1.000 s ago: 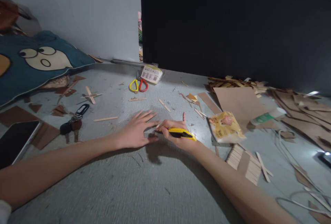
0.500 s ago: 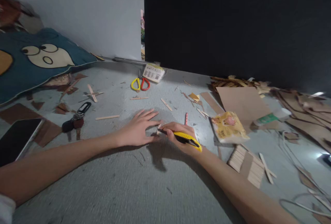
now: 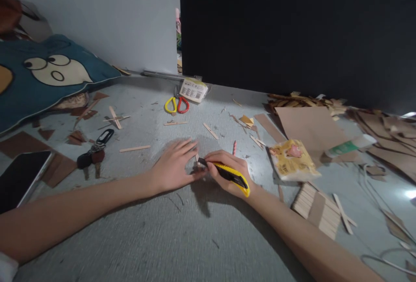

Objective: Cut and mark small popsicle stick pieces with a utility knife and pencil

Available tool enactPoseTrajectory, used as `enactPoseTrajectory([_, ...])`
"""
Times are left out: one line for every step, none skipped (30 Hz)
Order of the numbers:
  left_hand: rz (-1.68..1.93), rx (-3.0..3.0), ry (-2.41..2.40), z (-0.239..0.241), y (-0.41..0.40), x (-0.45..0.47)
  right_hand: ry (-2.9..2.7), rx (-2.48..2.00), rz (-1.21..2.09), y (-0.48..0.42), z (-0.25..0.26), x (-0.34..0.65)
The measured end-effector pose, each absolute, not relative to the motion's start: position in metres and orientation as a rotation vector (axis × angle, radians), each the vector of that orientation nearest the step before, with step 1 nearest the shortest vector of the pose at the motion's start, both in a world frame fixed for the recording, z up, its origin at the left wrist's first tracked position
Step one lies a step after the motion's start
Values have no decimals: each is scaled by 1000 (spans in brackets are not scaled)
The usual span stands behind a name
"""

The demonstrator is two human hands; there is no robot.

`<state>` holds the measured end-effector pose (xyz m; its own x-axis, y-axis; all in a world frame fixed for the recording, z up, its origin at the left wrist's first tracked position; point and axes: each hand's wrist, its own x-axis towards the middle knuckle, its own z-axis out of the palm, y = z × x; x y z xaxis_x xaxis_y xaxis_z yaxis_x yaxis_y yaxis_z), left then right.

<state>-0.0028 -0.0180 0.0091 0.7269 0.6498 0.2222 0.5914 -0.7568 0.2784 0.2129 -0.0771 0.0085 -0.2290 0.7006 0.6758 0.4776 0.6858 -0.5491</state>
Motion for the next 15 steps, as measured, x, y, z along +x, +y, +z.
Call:
enactPoseTrajectory([448,2742,992,10,-18,-3,-1883,-931,277,-77,8,213])
enactPoseTrajectory([436,2742,990,11,-18,-3,-1879,-941,274,-78,8,213])
enactPoseTrajectory([425,2740,989,12,-17,-3,-1871,-952,269,-78,7,213])
enactPoseTrajectory([416,2735,986,13,-17,-3,-1864,-960,262,-78,7,213])
enactPoseTrajectory([411,2726,982,13,-17,-3,-1859,-966,256,-79,7,213])
enactPoseTrajectory([408,2716,979,13,-16,-3,-1858,-968,252,-79,6,213])
enactPoseTrajectory([407,2704,977,13,-16,-3,-1858,-967,250,-79,6,213])
enactPoseTrajectory([410,2692,981,12,-16,-3,-1860,-968,251,-79,6,213])
enactPoseTrajectory([418,2684,985,12,-16,-3,-1860,-969,253,-78,6,212])
enactPoseTrajectory([428,2680,990,12,-16,-3,-1859,-971,253,-78,6,212])
enactPoseTrajectory([439,2680,995,11,-16,-3,-1858,-973,252,-78,5,212])
enactPoseTrajectory([451,2681,997,11,-16,-3,-1859,-972,250,-78,5,213])
enactPoseTrajectory([459,2682,996,10,-16,-2,-1859,-973,246,-78,4,213])
enactPoseTrajectory([464,2682,994,10,-17,-2,-1862,-974,243,-78,3,213])
enactPoseTrajectory([466,2680,992,9,-17,-2,-1864,-975,239,-78,2,214])
